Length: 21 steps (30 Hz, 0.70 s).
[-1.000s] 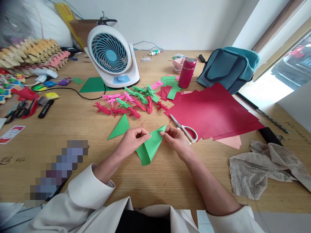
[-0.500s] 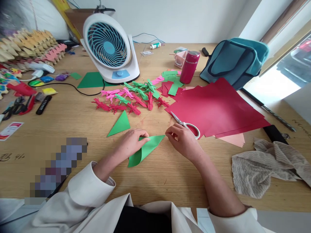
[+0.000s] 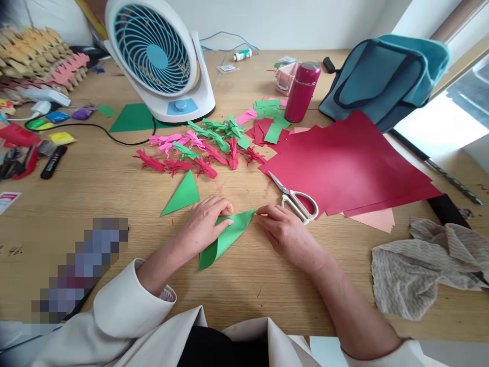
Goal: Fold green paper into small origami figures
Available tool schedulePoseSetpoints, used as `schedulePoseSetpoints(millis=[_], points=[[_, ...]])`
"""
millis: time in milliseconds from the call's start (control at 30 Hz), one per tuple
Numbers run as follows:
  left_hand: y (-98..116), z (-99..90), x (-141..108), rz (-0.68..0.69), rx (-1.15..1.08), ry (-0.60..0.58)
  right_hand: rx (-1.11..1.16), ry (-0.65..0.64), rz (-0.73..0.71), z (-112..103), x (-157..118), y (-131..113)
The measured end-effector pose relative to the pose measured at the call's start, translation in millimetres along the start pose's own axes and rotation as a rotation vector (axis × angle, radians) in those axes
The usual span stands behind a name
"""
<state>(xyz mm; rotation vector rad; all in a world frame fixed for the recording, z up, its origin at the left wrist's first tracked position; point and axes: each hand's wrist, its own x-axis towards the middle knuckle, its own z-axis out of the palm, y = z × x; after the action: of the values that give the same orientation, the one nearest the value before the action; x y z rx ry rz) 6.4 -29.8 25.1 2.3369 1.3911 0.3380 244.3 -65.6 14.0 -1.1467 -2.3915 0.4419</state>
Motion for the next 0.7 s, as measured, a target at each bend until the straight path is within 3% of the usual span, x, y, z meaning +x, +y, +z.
schedulePoseSetpoints(millis=[267,433,567,700], points=[[-1,0.4,3,0.175,-0.037,-0.079,-0.068,-0.01,-0.053,3,0,3],[13,-11.1,-2,0.158,0.067,-0.198,-0.072,-0.042,-0.036,3,1,3],[28,-13.0,-11,0.184,0.228,-0.184,-0.1,-0.037,-0.043,3,0,3],[37,-3.1,-22,0.174,0.358,-0.15,-0.144,-0.06,-0.049,4,-1,3]])
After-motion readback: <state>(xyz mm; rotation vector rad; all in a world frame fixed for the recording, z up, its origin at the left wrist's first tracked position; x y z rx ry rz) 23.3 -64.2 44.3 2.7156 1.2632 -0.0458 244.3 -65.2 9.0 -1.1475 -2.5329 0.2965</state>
